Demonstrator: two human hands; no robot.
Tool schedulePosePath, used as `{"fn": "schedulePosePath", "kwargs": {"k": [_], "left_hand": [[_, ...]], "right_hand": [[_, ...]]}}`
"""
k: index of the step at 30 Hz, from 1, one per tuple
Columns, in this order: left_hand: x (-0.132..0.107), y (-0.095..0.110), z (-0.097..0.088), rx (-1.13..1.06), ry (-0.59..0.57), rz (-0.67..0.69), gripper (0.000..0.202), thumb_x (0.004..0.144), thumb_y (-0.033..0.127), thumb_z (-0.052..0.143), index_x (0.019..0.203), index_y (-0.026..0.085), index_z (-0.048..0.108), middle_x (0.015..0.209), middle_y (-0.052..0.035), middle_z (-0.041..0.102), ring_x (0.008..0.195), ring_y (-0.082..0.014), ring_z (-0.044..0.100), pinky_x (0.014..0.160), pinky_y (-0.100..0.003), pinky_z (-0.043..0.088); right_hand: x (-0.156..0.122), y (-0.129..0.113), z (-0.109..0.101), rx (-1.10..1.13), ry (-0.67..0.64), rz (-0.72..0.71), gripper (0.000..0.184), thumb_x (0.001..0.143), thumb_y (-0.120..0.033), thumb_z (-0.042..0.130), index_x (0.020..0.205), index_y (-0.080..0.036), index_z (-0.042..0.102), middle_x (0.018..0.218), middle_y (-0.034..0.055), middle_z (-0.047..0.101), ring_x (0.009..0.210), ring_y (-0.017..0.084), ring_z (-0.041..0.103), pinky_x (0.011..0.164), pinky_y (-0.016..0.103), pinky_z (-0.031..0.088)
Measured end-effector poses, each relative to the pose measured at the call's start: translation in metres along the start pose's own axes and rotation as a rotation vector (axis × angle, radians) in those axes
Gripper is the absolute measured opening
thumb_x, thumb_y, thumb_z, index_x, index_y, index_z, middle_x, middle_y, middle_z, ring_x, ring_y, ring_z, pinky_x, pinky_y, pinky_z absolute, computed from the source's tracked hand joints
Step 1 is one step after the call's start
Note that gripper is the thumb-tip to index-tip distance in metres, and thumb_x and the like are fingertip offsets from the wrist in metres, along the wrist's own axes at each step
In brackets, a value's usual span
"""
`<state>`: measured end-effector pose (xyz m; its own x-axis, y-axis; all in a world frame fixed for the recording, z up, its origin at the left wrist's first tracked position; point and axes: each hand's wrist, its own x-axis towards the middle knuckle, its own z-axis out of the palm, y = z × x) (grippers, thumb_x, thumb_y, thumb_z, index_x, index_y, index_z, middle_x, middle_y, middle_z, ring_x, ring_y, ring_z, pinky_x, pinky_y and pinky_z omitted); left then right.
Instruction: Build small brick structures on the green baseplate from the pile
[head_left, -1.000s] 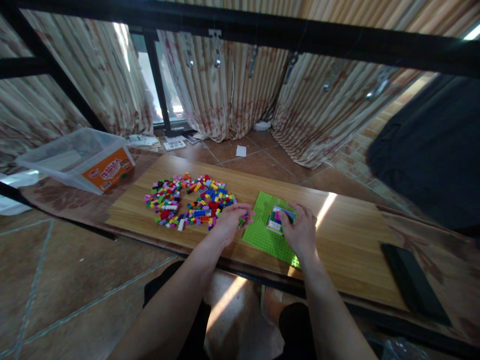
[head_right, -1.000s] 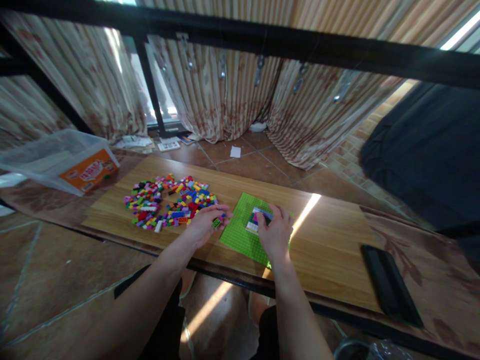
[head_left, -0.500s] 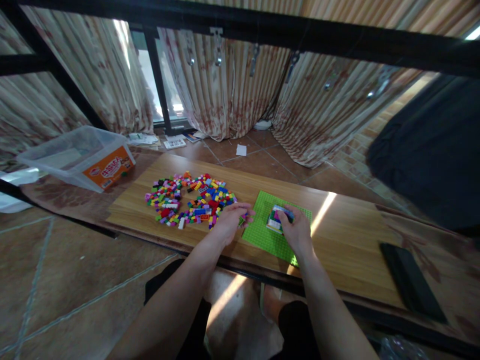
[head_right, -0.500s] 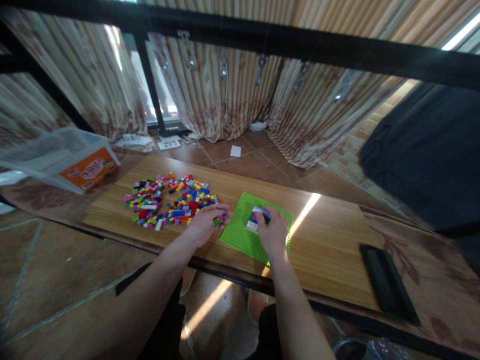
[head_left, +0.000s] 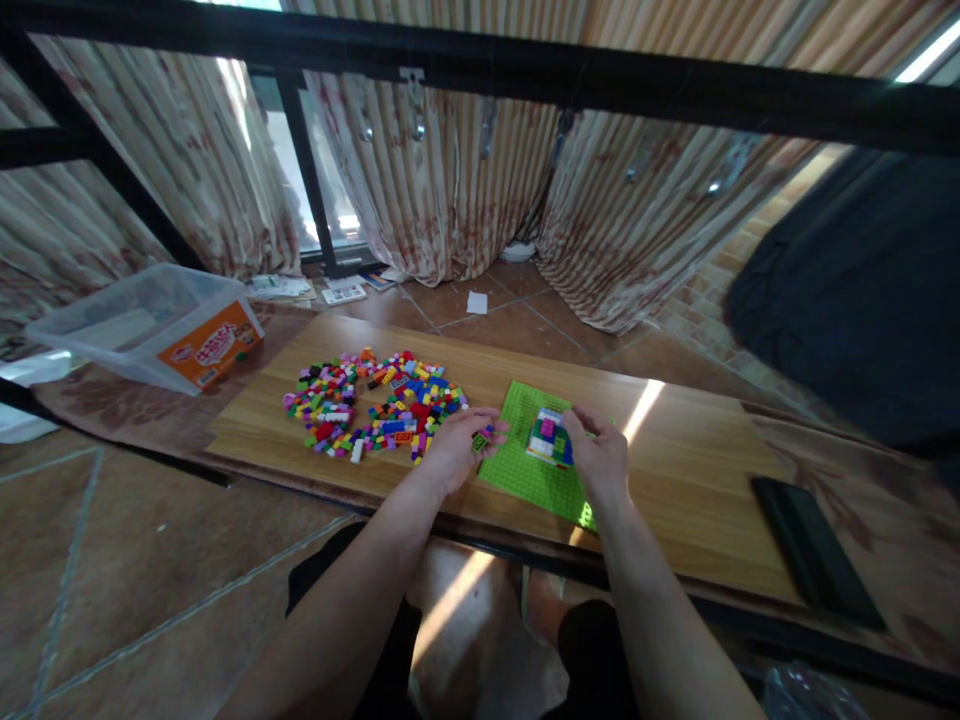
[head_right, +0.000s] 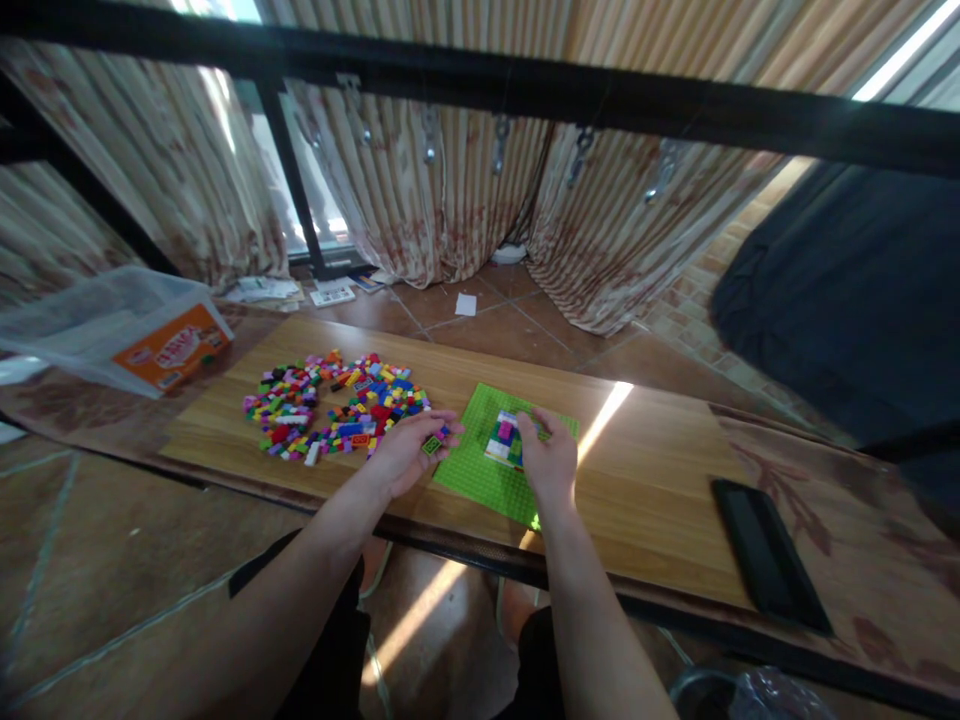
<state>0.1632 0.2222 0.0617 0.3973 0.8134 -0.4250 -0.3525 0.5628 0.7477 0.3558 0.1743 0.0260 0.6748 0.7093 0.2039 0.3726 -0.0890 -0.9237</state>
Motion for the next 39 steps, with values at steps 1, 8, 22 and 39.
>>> {"fn": "schedulePosePath", "kwargs": {"k": [1, 8, 22, 39], "left_hand": [[0.0, 0.001, 0.001, -0.035, -0.015, -0.012, 0.012, 0.083, 0.01, 0.051, 0.087, 0.011, 0.063, 0.076, -0.0065, 0.069, 0.059, -0.0092, 0.061, 0.057, -0.02, 0.046], [0.002, 0.008, 0.004, -0.253, -0.155, -0.09, 0.025, 0.092, 0.026, 0.045, 0.088, 0.01, 0.064, 0.082, -0.0097, 0.069, 0.075, -0.0147, 0.066, 0.078, -0.028, 0.052], [-0.004, 0.008, 0.005, -0.383, -0.311, -0.067, 0.038, 0.096, 0.04, 0.037, 0.102, 0.012, 0.063, 0.101, -0.012, 0.069, 0.094, -0.0186, 0.066, 0.071, -0.024, 0.051], [0.003, -0.004, 0.005, 0.001, -0.098, 0.024, 0.015, 0.08, 0.005, 0.051, 0.088, 0.01, 0.062, 0.073, -0.0081, 0.072, 0.055, -0.0102, 0.064, 0.055, -0.02, 0.049]], "right_hand": [[-0.001, -0.004, -0.002, -0.034, 0.063, -0.035, 0.046, 0.075, -0.051, 0.063, 0.101, -0.014, 0.071, 0.095, 0.0117, 0.073, 0.087, 0.024, 0.067, 0.076, 0.038, 0.053], [-0.031, -0.043, 0.003, -0.034, -0.02, -0.428, 0.022, 0.086, -0.037, 0.058, 0.092, -0.02, 0.07, 0.089, 0.0052, 0.069, 0.077, 0.017, 0.063, 0.072, 0.032, 0.051], [-0.06, -0.05, 0.033, -0.265, -0.321, -0.444, 0.022, 0.085, -0.033, 0.06, 0.101, -0.02, 0.068, 0.086, 0.0036, 0.065, 0.074, 0.017, 0.059, 0.069, 0.031, 0.047], [-0.025, -0.051, -0.001, 0.781, -0.28, 0.386, 0.023, 0.07, -0.038, 0.071, 0.081, -0.019, 0.064, 0.072, -0.0001, 0.062, 0.053, 0.007, 0.048, 0.041, 0.017, 0.037]]}}
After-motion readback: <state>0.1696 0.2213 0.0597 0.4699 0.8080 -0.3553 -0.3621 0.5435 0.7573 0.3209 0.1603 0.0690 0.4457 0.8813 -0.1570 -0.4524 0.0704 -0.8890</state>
